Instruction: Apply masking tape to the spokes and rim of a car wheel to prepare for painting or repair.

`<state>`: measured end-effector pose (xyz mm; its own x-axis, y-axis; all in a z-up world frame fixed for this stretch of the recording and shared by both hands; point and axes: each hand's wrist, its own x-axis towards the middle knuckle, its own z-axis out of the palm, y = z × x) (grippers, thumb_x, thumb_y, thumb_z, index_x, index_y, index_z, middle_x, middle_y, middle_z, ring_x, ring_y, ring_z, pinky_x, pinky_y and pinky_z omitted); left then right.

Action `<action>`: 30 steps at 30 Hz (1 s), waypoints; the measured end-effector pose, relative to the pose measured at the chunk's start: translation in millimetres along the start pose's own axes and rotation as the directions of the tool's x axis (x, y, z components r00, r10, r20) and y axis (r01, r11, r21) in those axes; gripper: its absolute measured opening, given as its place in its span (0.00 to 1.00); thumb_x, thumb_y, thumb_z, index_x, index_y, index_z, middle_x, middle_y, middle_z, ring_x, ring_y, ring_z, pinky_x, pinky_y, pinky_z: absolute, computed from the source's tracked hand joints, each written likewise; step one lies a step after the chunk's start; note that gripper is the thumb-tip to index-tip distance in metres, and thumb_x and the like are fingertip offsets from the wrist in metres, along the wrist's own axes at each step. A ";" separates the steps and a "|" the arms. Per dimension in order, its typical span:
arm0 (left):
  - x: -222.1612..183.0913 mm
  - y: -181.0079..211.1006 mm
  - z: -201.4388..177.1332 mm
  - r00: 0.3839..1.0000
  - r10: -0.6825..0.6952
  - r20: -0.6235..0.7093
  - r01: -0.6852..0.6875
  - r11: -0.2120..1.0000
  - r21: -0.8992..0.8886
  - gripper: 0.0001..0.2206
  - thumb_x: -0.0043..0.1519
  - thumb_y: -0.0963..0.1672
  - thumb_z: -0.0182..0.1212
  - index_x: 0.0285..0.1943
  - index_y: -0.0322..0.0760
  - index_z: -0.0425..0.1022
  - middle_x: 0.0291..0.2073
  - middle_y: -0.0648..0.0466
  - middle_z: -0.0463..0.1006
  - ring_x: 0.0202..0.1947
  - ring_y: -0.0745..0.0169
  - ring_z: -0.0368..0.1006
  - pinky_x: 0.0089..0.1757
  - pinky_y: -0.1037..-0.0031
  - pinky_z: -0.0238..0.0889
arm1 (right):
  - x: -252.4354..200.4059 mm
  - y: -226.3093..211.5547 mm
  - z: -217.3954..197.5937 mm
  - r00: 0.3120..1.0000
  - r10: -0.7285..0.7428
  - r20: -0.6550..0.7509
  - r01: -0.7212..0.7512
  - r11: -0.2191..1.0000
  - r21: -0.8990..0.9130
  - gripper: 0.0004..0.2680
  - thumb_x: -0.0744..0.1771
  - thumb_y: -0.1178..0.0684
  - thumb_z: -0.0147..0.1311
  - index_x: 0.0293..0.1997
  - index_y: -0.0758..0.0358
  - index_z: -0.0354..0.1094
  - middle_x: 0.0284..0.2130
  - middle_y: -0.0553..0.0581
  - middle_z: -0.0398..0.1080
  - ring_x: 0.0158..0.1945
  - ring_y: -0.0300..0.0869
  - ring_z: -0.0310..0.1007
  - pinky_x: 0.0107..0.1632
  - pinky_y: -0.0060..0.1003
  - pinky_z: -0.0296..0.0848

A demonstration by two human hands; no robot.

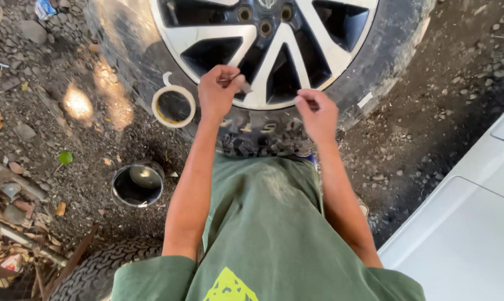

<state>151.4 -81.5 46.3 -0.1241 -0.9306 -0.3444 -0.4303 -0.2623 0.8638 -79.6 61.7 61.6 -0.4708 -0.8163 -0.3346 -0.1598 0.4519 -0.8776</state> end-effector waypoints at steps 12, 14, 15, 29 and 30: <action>-46.3 6.9 151.6 0.973 -0.032 0.230 0.160 0.810 -0.565 0.09 0.58 0.39 0.73 0.45 0.30 0.80 0.34 0.53 0.83 0.32 0.68 0.77 0.35 0.74 0.72 | 52.8 -4.5 -102.6 0.911 -0.005 0.412 0.009 1.000 -0.007 0.09 0.68 0.59 0.61 0.52 0.68 0.75 0.33 0.49 0.76 0.32 0.29 0.72 0.36 0.27 0.72; -62.5 10.1 158.1 0.998 -0.061 0.026 0.066 0.947 -0.315 0.14 0.55 0.41 0.76 0.47 0.33 0.80 0.36 0.53 0.83 0.36 0.65 0.78 0.38 0.72 0.73 | 67.5 22.8 -119.5 0.925 -0.015 0.380 0.035 0.998 -0.048 0.07 0.68 0.59 0.61 0.50 0.68 0.75 0.32 0.49 0.76 0.32 0.29 0.71 0.36 0.26 0.72; -69.9 11.0 161.0 0.987 -0.036 -0.155 0.034 0.999 -0.020 0.18 0.52 0.43 0.78 0.49 0.36 0.79 0.38 0.54 0.83 0.39 0.62 0.79 0.41 0.69 0.74 | 74.6 36.9 -126.7 0.945 -0.017 0.328 0.049 0.995 -0.089 0.05 0.69 0.59 0.60 0.48 0.68 0.75 0.31 0.49 0.75 0.33 0.29 0.71 0.37 0.26 0.71; -70.1 40.9 217.5 0.909 -0.188 -0.372 0.323 0.882 0.344 0.27 0.42 0.50 0.80 0.50 0.46 0.73 0.46 0.61 0.78 0.50 0.54 0.69 0.53 0.59 0.54 | 88.6 50.9 -140.1 0.904 -0.131 0.408 0.183 0.979 -0.090 0.04 0.69 0.59 0.61 0.45 0.67 0.74 0.33 0.49 0.76 0.34 0.30 0.72 0.39 0.27 0.73; -68.7 43.5 217.3 0.898 -0.218 -0.383 0.355 0.873 0.334 0.27 0.41 0.50 0.80 0.49 0.46 0.72 0.46 0.60 0.78 0.50 0.54 0.69 0.53 0.60 0.54 | 87.9 47.8 -139.7 0.899 -0.147 0.412 0.221 0.965 -0.138 0.04 0.68 0.59 0.62 0.44 0.67 0.74 0.32 0.50 0.76 0.33 0.31 0.72 0.38 0.27 0.73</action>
<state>-53.2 26.5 27.5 0.3248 -0.8760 -0.3566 -0.7186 -0.4737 0.5091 -249.8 61.8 38.2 -0.0422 -0.9488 -0.3132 -0.3780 0.3053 -0.8740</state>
